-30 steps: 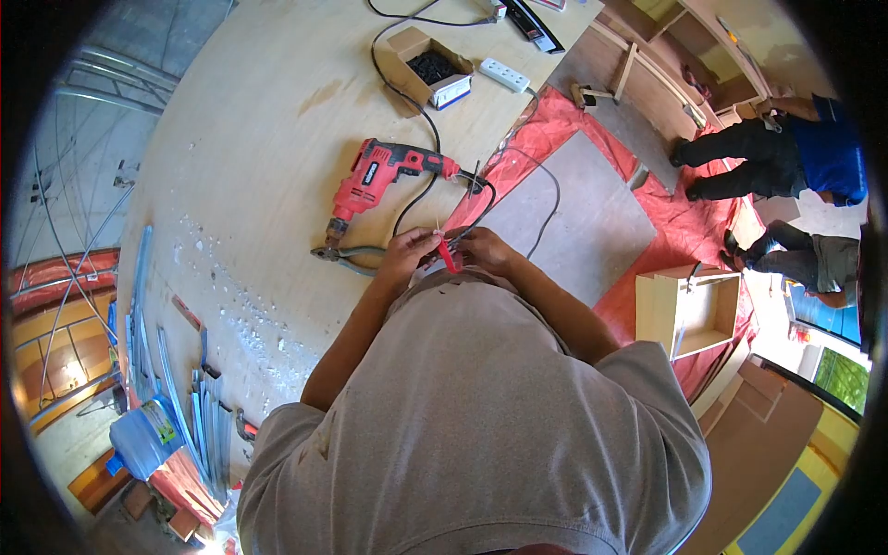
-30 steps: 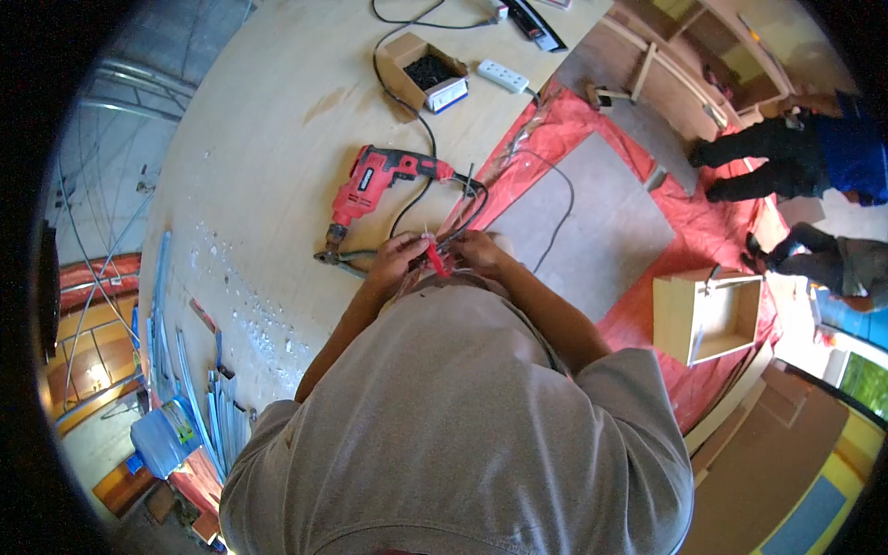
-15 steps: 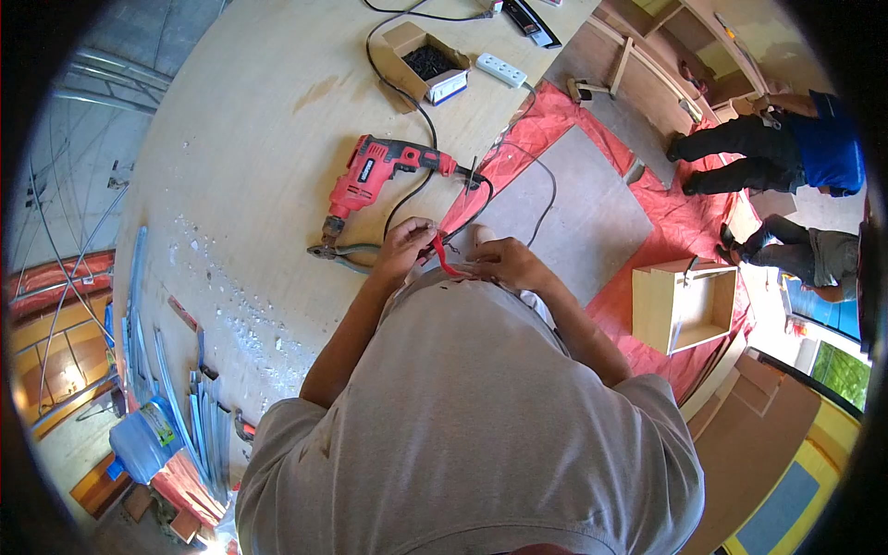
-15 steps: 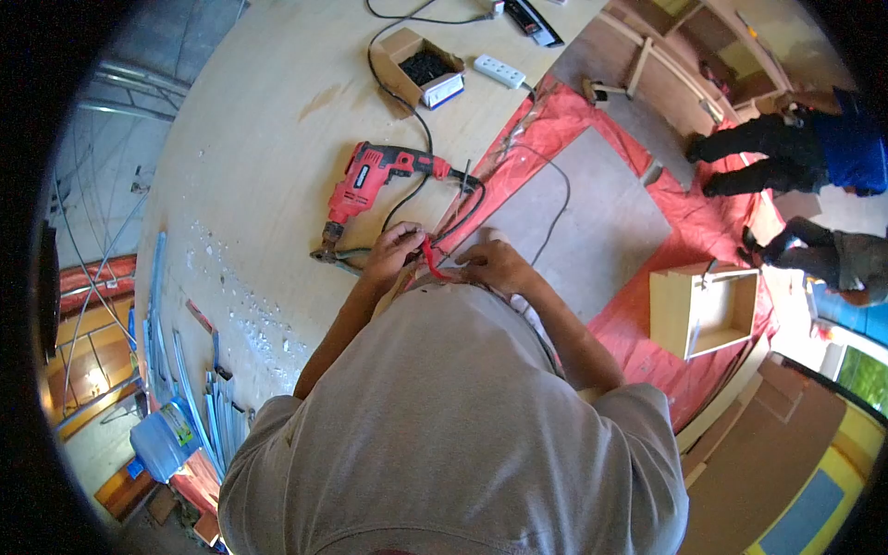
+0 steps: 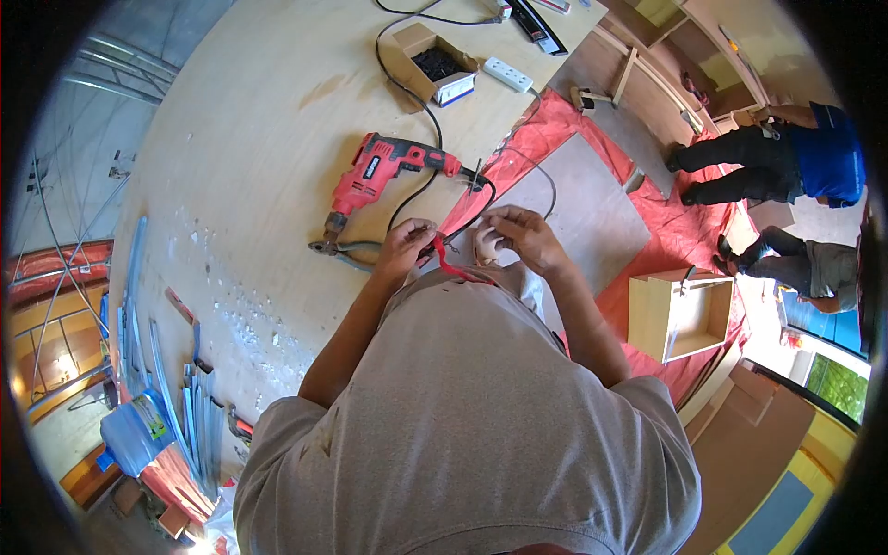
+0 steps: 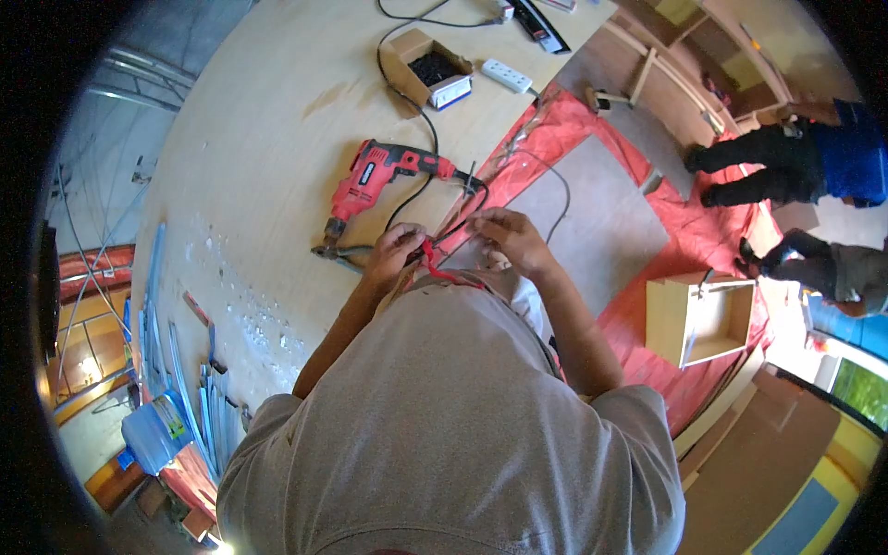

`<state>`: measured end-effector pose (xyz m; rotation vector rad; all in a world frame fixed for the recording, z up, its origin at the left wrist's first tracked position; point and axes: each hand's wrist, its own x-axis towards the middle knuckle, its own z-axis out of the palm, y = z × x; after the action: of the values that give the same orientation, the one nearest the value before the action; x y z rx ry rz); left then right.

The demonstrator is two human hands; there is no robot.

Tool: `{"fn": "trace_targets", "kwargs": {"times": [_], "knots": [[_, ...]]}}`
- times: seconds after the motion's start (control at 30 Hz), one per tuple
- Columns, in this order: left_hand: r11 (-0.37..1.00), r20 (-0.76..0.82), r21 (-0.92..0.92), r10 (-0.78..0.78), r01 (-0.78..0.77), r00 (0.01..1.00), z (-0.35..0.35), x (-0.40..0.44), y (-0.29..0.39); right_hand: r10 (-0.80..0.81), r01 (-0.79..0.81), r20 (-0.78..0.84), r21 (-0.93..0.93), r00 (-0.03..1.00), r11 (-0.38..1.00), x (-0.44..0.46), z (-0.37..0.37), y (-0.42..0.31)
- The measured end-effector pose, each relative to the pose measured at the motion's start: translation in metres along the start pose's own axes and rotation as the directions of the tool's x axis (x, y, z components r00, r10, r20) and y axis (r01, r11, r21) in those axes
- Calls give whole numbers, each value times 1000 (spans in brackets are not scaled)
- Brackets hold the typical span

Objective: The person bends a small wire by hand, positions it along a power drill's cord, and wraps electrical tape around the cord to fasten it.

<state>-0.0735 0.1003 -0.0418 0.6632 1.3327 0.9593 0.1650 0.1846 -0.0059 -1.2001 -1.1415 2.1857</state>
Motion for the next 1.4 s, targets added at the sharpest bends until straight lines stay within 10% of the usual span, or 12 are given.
{"fn": "trace_targets", "kwargs": {"times": [0.17,0.27,0.6,0.67,0.73,0.8,0.87,0.93,1.0,1.13,1.23,1.4], "knots": [[995,-60,67,74,-70,995,8,1,5,96,-26,148,-419,984,908,4,13,25],[973,-65,173,168,-155,984,10,3,9,-136,200,220,-304,966,932,6,26,51],[981,-39,103,168,-163,985,13,9,-5,-86,98,48,-580,995,809,23,39,70],[989,-28,81,130,-127,991,15,7,-5,-446,510,253,-517,858,687,41,28,96],[989,-28,95,115,-111,993,18,4,0,-498,542,235,-189,835,819,48,28,101],[993,-15,115,43,-41,999,17,2,5,-168,82,173,419,970,904,56,33,104],[992,-18,127,18,-15,1000,17,0,5,-431,471,299,-73,851,879,91,11,144],[991,-35,129,40,-35,999,17,-1,3,-420,505,375,-167,827,847,92,14,131],[984,-31,168,58,-52,998,17,-1,2,-205,179,358,104,911,978,81,18,109],[987,-104,150,76,-60,992,23,-9,7,-187,134,360,168,914,977,78,21,92],[799,-92,466,471,-380,877,18,2,-11,-203,153,364,162,909,975,77,22,87],[931,-195,285,289,-227,937,17,-2,-7,-197,124,387,206,901,971,73,25,86]]}}
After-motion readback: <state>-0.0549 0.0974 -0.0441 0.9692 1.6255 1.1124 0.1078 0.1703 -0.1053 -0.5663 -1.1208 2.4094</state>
